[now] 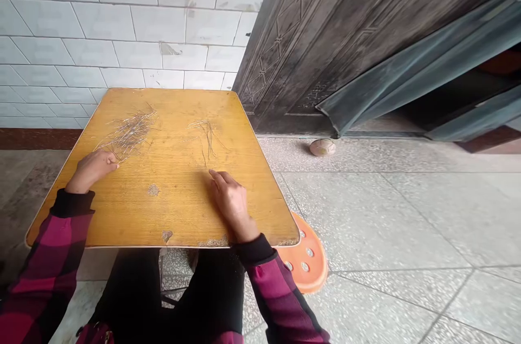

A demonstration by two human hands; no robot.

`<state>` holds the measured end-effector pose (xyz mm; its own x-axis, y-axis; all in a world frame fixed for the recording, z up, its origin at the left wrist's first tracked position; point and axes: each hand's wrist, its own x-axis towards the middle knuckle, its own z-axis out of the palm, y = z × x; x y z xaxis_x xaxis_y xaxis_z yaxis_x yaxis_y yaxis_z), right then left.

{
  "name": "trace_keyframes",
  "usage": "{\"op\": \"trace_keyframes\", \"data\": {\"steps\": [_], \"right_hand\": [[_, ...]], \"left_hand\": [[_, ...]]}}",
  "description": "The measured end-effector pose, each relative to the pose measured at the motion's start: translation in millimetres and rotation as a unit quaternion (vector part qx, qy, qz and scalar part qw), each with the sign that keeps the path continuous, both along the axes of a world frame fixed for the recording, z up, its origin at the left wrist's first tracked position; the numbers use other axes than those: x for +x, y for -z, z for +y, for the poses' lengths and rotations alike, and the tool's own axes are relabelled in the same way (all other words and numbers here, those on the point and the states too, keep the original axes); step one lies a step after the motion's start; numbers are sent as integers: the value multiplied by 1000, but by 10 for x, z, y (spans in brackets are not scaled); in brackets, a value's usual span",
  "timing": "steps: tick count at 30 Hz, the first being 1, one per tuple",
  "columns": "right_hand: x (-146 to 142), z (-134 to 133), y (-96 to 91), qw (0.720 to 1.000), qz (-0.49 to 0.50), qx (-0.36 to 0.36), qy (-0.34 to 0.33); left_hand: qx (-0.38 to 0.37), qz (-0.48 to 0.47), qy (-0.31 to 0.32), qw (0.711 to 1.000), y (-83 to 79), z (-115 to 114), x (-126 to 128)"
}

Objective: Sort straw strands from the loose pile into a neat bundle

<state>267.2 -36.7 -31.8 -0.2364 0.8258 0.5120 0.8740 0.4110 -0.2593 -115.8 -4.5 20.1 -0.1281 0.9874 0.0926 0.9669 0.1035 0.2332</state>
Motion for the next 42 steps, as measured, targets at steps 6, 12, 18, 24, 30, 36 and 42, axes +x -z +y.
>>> {"op": "trace_keyframes", "data": {"steps": [6, 12, 18, 24, 30, 36, 42], "right_hand": [[-74, -120, -29, 999, -9, 35, -10], [-61, -197, -94, 999, 14, 35, -15], [-40, -235, -199, 998, 9, 48, -30], [-86, -271, -249, 997, 11, 36, -61], [-160, -291, -332, 996, 0, 16, -90], [-287, -262, -471, 991, -6, 3, -130], [-424, -186, -485, 987, -14, -9, -158]], "left_hand": [[51, 48, -14, 997, 54, 2, 33], [252, -91, 9, 963, -132, -34, -12], [381, -261, -72, 884, -236, -69, 8], [428, -358, -102, 824, -198, 10, -94], [371, -313, -133, 864, -157, 47, -123], [418, -410, -129, 800, -159, 54, -92], [399, -493, -134, 761, -151, 103, -89]]}}
